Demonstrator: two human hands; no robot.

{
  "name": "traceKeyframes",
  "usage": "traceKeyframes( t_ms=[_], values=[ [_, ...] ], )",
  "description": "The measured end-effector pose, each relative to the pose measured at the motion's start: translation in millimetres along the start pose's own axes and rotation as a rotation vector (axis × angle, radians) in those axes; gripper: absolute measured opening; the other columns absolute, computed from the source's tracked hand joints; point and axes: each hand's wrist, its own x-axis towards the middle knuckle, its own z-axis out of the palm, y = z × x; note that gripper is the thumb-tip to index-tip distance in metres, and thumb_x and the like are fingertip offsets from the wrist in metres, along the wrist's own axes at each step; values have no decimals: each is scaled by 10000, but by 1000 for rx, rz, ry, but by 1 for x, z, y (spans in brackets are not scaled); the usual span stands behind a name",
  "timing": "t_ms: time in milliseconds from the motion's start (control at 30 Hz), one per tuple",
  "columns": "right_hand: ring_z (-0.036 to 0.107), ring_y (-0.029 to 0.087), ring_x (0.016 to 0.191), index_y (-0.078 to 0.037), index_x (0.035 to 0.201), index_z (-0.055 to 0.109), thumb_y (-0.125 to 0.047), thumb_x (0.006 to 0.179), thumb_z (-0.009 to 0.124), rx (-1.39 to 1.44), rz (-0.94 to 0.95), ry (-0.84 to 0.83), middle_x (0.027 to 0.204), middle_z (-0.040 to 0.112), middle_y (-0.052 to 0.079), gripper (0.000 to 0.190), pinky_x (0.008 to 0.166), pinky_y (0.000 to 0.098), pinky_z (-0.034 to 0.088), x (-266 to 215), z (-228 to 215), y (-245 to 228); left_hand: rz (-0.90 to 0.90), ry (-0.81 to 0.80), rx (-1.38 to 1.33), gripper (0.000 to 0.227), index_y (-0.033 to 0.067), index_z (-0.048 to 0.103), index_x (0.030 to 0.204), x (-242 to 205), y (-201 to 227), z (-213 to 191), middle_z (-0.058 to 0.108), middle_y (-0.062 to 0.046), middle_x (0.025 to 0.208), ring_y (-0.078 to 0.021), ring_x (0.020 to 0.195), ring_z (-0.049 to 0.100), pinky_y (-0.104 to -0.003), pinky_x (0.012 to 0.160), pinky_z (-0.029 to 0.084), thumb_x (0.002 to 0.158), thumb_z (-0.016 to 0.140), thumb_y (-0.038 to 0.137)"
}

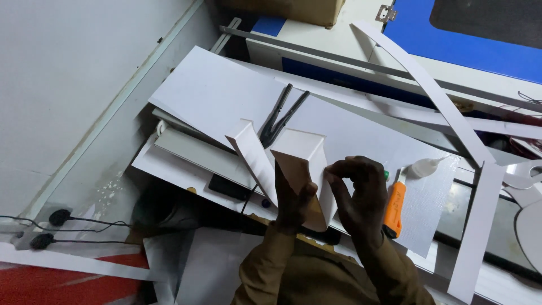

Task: The person assembles a large white letter 'U' by applying glue to its edges and pressing a strip of material onto it. They then handle a long white strip and a curved white piece, applying glue and attaching them to other components on the workbench.

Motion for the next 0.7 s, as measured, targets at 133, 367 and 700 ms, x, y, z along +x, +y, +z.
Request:
traceKeyframes(
  t_ms=[133,367,700],
  values=[
    [858,301,916,53,1289,595,76,962,839,-12,-42,-6,1029,807,152,408,851,428,687,-10,4,-1,51,-37,197,1027,38,327,1769,-3,1,-7,549,-217,1673,-284,1443,601,-558,1304,390,1005,803,532],
    [850,303,927,52,1247,605,112,985,795,32,-108,-18,1033,781,152,329,820,413,695,-12,6,-3,73,-40,63,1177,19,310,1759,-14,-24,-16,519,-209,1662,-245,1513,500,-542,1317,364,915,902,586],
    [837,247,967,25,1227,617,121,1024,767,7,-106,-3,1061,767,131,270,845,377,689,-14,-3,4,32,-88,147,1044,-2,441,1632,-37,-25,-28,614,-206,1495,-239,1401,561,-533,1285,406,896,962,524]
  ],
)
